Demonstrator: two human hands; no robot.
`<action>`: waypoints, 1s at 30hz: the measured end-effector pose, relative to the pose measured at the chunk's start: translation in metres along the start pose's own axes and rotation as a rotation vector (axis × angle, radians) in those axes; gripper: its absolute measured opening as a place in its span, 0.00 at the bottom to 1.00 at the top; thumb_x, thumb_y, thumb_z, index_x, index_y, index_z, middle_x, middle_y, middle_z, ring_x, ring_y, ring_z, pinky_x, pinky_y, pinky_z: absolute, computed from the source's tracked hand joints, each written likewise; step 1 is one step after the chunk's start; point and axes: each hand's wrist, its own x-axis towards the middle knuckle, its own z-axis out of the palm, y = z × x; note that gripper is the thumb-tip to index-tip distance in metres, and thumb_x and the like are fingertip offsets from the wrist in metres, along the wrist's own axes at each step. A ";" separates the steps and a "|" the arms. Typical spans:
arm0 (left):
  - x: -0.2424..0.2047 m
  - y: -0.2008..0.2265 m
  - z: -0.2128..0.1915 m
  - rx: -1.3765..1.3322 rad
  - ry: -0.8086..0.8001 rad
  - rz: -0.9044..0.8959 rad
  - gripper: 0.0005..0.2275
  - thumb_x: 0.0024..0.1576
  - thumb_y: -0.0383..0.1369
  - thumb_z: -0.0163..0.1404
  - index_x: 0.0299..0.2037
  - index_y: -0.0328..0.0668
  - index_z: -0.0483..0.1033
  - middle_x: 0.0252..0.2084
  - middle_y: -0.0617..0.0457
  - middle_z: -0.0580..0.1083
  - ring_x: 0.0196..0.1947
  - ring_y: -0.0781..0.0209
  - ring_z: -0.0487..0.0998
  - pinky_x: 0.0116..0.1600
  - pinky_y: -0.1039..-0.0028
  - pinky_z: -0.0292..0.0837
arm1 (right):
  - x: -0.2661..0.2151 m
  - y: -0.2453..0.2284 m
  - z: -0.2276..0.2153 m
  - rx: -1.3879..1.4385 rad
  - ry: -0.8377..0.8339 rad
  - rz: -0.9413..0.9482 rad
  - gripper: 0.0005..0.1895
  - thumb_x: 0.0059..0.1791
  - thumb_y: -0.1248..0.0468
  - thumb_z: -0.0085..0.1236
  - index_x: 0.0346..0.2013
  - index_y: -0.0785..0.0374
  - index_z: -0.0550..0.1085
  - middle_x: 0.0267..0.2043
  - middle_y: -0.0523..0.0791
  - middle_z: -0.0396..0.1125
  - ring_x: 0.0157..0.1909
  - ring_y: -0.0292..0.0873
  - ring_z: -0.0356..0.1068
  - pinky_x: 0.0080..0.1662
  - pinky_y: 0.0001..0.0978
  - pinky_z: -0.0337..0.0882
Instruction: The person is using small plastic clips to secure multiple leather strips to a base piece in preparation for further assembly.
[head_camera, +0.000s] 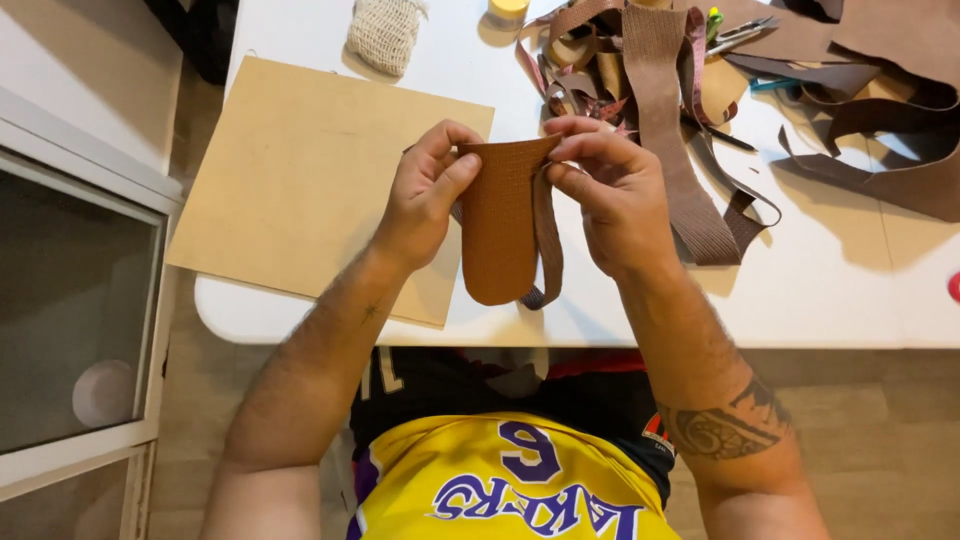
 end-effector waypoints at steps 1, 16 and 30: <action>0.006 -0.001 -0.001 0.001 -0.021 0.008 0.07 0.65 0.32 0.46 0.47 0.39 0.70 0.28 0.54 0.70 0.23 0.69 0.76 0.27 0.80 0.76 | 0.003 0.002 0.000 0.087 0.026 0.023 0.07 0.47 0.76 0.66 0.37 0.70 0.77 0.45 0.48 0.72 0.43 0.34 0.70 0.44 0.23 0.74; 0.024 0.047 0.020 0.746 -0.159 0.360 0.04 0.58 0.29 0.61 0.40 0.50 0.84 0.33 0.59 0.78 0.40 0.59 0.77 0.51 0.68 0.72 | -0.011 0.033 0.006 -0.067 0.184 0.050 0.14 0.46 0.74 0.70 0.43 0.68 0.76 0.32 0.44 0.71 0.35 0.31 0.71 0.40 0.21 0.74; 0.023 0.041 0.022 0.770 -0.164 0.303 0.01 0.60 0.29 0.58 0.36 0.44 0.82 0.28 0.54 0.78 0.34 0.54 0.79 0.47 0.67 0.73 | -0.028 0.019 0.005 -0.347 0.195 -0.174 0.08 0.50 0.71 0.68 0.41 0.67 0.77 0.35 0.47 0.72 0.35 0.38 0.71 0.37 0.27 0.72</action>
